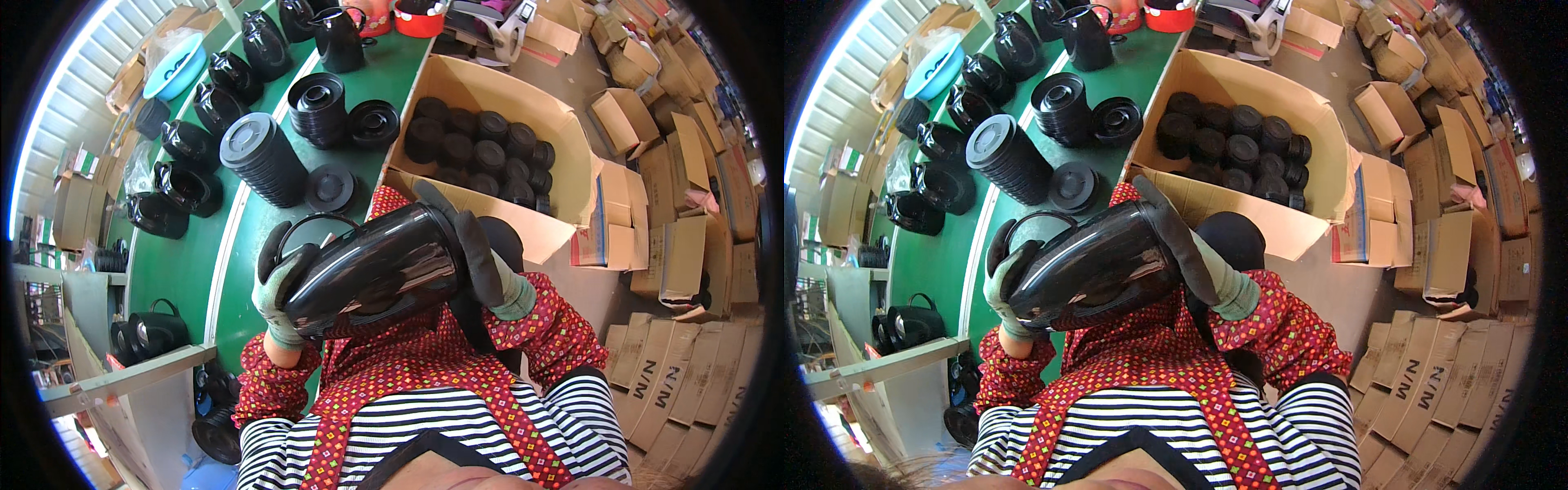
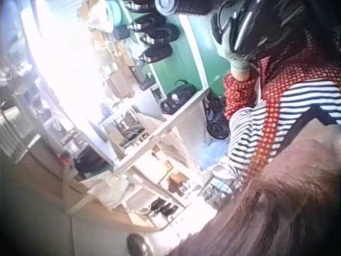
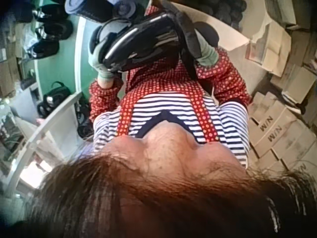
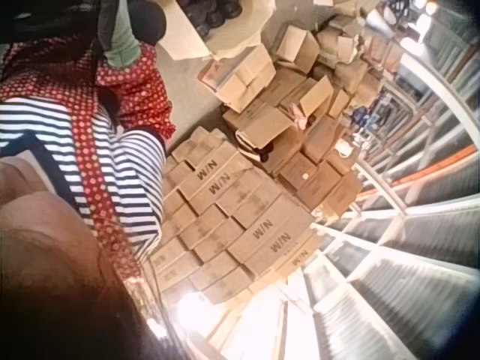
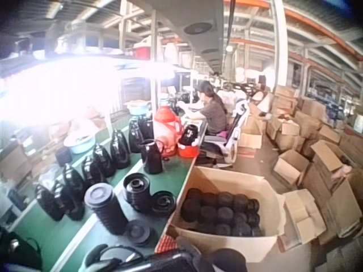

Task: The person repeatedly picks up black kettle bodies and lids from a green workbench, inserts a metal rod into the kettle, and secures the lid. The person handles the kettles one at a time and places the assembled units back on the bench.

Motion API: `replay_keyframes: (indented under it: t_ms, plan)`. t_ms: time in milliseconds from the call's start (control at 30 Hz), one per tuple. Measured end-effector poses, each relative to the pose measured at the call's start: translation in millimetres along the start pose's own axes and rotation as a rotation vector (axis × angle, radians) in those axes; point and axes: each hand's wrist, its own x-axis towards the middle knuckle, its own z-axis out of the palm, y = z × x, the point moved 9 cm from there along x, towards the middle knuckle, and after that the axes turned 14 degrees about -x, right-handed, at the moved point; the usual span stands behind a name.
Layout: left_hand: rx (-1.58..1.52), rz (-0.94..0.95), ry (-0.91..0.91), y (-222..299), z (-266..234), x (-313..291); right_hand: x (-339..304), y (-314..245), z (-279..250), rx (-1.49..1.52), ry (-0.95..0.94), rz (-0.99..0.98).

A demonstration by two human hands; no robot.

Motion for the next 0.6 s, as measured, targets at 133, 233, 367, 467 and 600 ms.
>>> replay_keyframes:
  t_ms: [133,233,367,467,600]
  plan:
    - [-0.065,-0.057,0.03,-16,10,-20,-3,27,-24,-0.257,0.044,-0.061]
    - [-0.194,-0.253,0.046,-49,10,-51,-9,18,-18,-0.382,0.095,-0.134]
    - [-0.131,-0.278,-0.233,-120,26,-119,-22,-50,24,-0.816,0.104,-0.418]
    - [-0.296,-0.493,-0.132,-120,9,-104,-18,-53,23,-0.867,0.068,-0.482]
    - [0.122,0.135,-0.284,19,10,-4,-2,77,-18,0.077,0.055,0.285]
